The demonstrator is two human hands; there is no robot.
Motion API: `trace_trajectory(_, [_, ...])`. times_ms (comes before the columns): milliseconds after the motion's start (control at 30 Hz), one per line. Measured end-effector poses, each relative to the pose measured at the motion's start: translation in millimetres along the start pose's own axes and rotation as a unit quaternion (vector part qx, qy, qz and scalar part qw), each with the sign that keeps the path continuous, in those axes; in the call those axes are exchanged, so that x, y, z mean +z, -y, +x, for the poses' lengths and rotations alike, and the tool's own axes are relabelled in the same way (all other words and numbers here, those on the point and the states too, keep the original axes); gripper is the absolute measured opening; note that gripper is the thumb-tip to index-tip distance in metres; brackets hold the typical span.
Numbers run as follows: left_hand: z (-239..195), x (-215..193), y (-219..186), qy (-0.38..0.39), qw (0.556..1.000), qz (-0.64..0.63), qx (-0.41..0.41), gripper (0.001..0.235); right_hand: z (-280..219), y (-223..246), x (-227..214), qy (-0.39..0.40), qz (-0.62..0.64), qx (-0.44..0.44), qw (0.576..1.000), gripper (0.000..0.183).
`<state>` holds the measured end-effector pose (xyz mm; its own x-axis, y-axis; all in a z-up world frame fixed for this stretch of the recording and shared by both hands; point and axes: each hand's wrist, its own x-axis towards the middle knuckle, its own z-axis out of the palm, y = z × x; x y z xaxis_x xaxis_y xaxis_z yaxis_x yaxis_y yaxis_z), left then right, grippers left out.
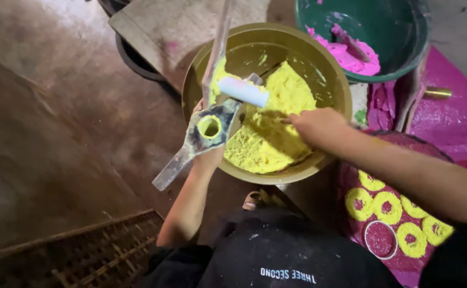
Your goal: The person uses a manual press to form yellow dough into rings on a pink surface, then fills the centers with pink dough. The finished pieces are arranged on trays and placed into a steamer.
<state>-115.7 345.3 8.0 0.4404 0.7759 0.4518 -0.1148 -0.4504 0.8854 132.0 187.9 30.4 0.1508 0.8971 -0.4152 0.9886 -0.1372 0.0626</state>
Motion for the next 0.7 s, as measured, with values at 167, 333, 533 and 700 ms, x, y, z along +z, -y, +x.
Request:
trace_trajectory(167, [-4, 1, 3, -0.049, 0.997, 0.053, 0.024, 0.030, 30, 30, 20, 0.010, -0.026, -0.072, 0.997, 0.030])
trace_trajectory(333, [-6, 2, 8, -0.047, 0.996, 0.056, 0.041, 0.031, 25, 32, 36, 0.026, 0.024, -0.105, 0.994, 0.027])
trace_trajectory(533, [-4, 2, 9, -0.036, 0.995, 0.082, 0.037, 0.033, -4, 63, 11, 0.010, 0.173, -0.130, 0.976, 0.055])
trace_trajectory(700, [9, -7, 7, -0.027, 0.997, 0.068, 0.026, 0.037, -63, 46, -40, 0.049, 0.223, -0.043, 0.973, 0.037])
